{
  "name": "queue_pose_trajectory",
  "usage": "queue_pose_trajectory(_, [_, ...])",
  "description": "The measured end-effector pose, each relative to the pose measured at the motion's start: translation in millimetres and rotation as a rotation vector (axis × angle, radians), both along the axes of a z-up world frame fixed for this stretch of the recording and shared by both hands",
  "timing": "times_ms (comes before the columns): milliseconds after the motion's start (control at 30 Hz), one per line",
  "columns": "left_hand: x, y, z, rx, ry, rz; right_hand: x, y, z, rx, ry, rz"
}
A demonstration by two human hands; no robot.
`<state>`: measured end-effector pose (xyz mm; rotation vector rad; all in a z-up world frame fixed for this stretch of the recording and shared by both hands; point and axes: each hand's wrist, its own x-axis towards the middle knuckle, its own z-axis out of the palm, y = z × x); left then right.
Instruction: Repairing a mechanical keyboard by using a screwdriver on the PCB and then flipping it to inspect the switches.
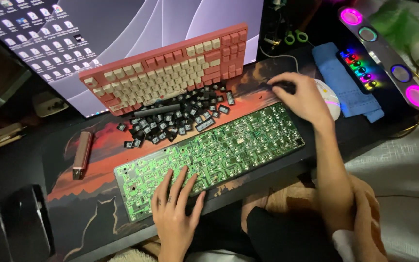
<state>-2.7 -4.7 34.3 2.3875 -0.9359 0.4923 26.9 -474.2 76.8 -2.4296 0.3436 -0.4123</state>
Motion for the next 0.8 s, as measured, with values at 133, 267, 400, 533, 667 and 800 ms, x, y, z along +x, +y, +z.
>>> queue_pose_trajectory(133, [-2, 7, 10, 0.039, 0.168, -0.059, 7, -5, -24, -0.101, 0.132, 0.023])
queue_pose_trajectory(267, [7, 23, 17, -0.001, 0.271, -0.101, 5, -8, -34, -0.136, 0.160, -0.007])
queue_pose_trajectory(400, [23, 54, 27, 0.103, 0.289, -0.052, -19, 5, -21, -0.026, -0.177, -0.071])
queue_pose_trajectory(533, [40, 91, 23, 0.318, 0.451, 0.078, -67, 18, -25, 0.228, -0.149, -0.555])
queue_pose_trajectory(667, [42, 103, 32, 0.338, 0.601, 0.162, -104, 4, -59, -0.221, -0.394, -0.352])
queue_pose_trajectory(800, [47, 110, 29, 0.262, 0.592, 0.170, -128, -17, -89, -0.459, -0.218, -0.243])
